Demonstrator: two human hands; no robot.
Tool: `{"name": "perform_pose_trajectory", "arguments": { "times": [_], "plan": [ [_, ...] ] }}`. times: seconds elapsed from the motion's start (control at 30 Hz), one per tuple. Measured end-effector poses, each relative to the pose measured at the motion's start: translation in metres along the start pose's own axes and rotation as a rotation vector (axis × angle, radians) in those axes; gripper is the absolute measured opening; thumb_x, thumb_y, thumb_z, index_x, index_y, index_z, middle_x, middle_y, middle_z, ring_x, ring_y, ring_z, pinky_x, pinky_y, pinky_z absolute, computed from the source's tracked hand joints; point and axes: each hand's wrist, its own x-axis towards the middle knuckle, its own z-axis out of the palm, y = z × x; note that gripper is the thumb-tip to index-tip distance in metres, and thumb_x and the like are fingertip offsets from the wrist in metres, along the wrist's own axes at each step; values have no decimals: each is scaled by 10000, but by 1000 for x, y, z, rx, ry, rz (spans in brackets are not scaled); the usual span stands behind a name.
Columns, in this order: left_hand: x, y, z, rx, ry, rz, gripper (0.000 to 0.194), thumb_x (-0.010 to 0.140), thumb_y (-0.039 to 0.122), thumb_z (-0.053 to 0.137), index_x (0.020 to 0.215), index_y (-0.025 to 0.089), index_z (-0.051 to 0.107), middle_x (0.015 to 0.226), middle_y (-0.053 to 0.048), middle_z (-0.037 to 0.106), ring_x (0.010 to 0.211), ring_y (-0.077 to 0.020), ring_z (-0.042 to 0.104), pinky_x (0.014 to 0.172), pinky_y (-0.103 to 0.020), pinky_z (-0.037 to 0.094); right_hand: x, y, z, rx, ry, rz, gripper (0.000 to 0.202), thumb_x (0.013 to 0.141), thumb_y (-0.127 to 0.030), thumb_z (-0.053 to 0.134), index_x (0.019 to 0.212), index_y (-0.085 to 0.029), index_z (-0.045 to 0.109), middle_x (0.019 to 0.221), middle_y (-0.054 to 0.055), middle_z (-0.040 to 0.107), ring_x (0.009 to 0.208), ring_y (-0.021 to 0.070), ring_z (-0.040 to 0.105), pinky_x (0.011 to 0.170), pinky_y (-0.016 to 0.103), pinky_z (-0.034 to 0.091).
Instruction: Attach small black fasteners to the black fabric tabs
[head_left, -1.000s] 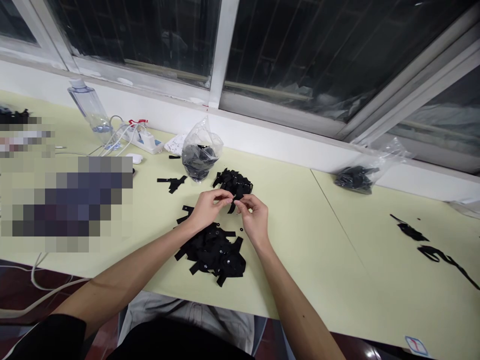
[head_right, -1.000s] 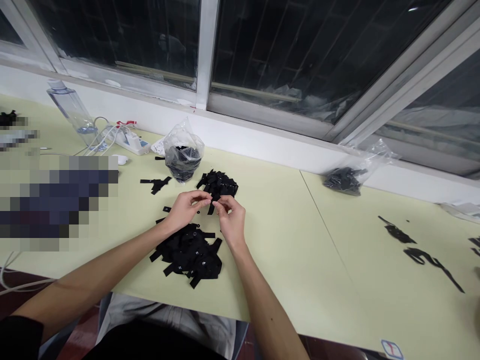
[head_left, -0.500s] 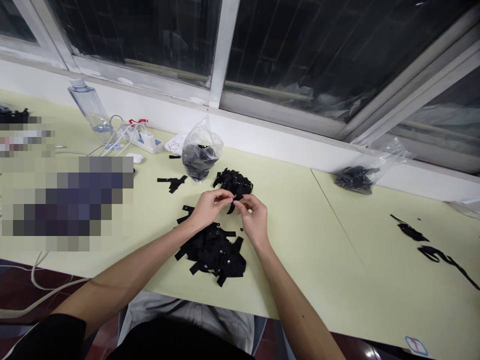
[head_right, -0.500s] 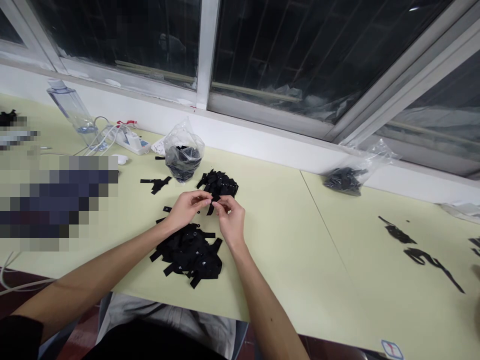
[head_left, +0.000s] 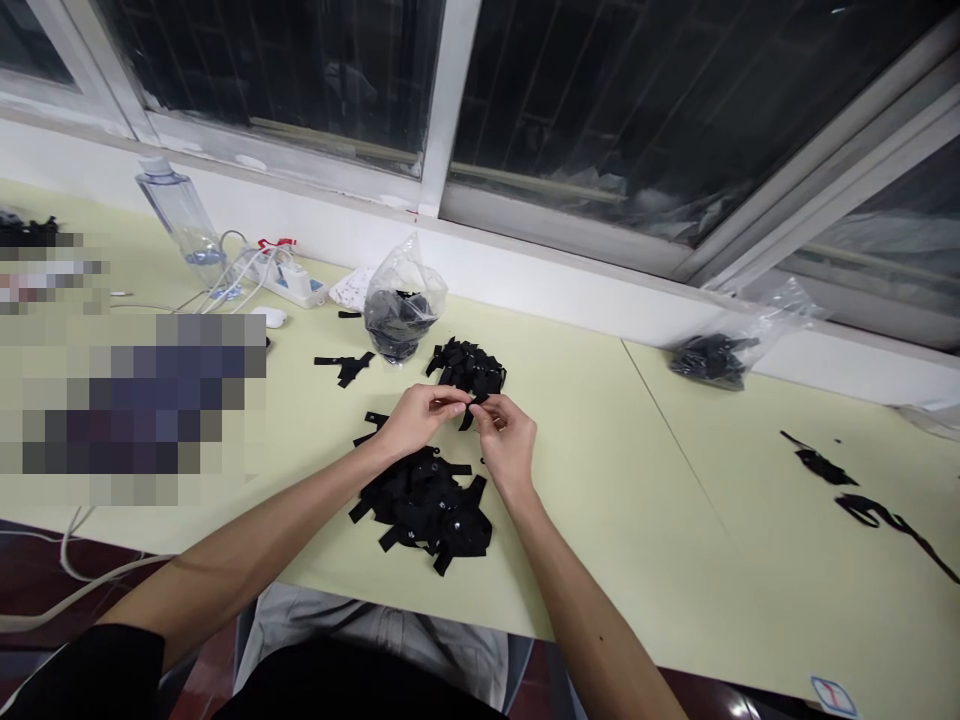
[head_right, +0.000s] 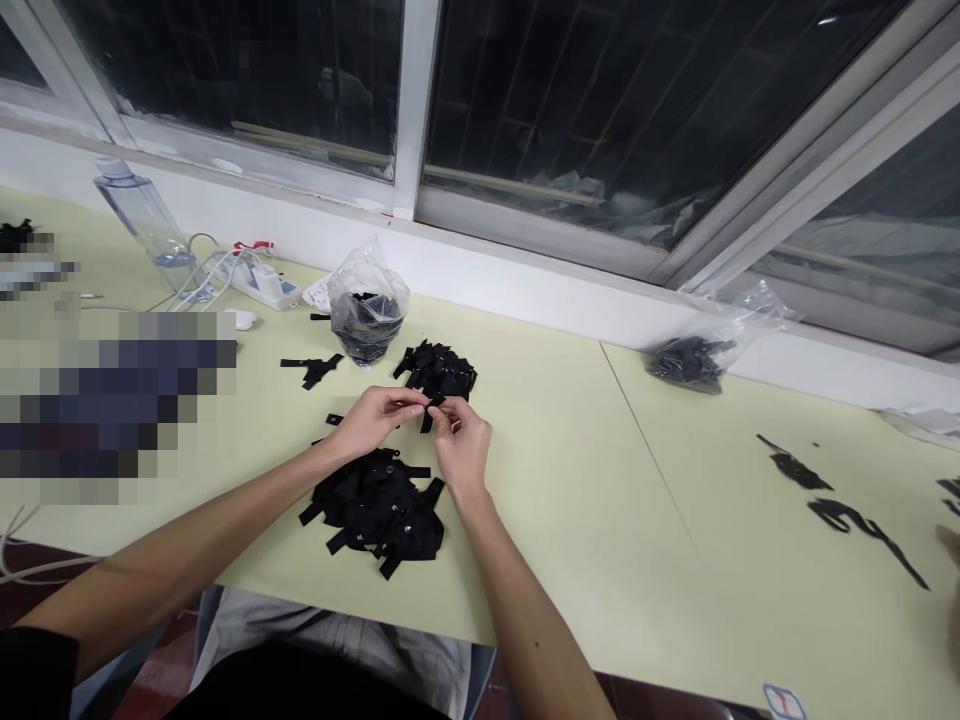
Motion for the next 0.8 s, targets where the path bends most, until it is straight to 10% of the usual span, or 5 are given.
{"name": "perform_pose_trajectory", "arguments": {
  "times": [0.43,0.8],
  "plan": [
    [-1,6,-1,84,28,47,253,931,359,581,1059,190,718,1033,-72,740,961,-218,688,860,-339,541,7,-7,-7,9,-53,14,257,857,-422,619,747,-190,640,660,16,646,604,168,560,597,285,435],
    [5,1,-31,661,143,394,271,985,197,464,1162,203,669,1080,-74,704,1036,-233,572,928,-404,477,111,29,-31,-462,-120,70,144,776,-258,600,731,-183,714,726,72,719,707,223,641,685,337,468]
  ]
}}
